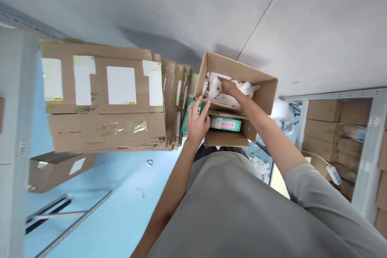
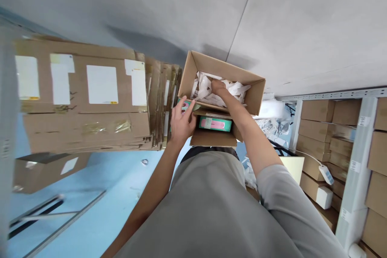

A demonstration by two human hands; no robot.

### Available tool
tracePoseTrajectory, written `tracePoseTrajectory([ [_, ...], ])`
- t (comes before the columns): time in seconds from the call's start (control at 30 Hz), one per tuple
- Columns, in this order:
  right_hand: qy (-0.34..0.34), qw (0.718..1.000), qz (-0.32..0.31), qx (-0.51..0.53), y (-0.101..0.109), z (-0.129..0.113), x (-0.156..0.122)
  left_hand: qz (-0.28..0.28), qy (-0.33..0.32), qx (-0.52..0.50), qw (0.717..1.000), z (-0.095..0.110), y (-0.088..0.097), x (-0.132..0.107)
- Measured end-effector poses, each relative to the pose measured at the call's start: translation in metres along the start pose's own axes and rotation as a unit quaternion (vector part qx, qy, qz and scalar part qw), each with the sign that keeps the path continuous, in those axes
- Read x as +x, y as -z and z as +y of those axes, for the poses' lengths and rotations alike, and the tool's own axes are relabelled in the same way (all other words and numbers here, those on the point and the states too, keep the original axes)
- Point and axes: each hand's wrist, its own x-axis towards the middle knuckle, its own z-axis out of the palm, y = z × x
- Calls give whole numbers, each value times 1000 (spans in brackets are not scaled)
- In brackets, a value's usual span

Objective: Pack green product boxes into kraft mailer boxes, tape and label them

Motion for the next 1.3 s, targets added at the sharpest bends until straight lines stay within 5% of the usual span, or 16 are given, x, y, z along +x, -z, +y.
tracePoseTrajectory([
  [0.4,-8,996,-73,-54,1,2,-25,9,-8,-2,1000,-2,-1,1],
  [0.57,-6,996,-65,-67,26,-1,-52,10,-17,-10,1000,-4,-1,3],
  [0.73,5,998,44,-47,70,6,-118,17,-21,-24,999,-2,0,5],
  [0.9,8,978,199,69,86,-3,-230,25,-21,-39,999,-1,-2,6],
  [1.1,20,957,254,139,45,-29,-345,20,-20,-56,998,1,-2,7],
  [1.2,27,969,215,121,10,-37,-359,26,-25,-67,997,0,-3,6],
  [1.3,10,986,156,61,-21,-40,-345,29,-29,-64,997,-1,-4,6],
])
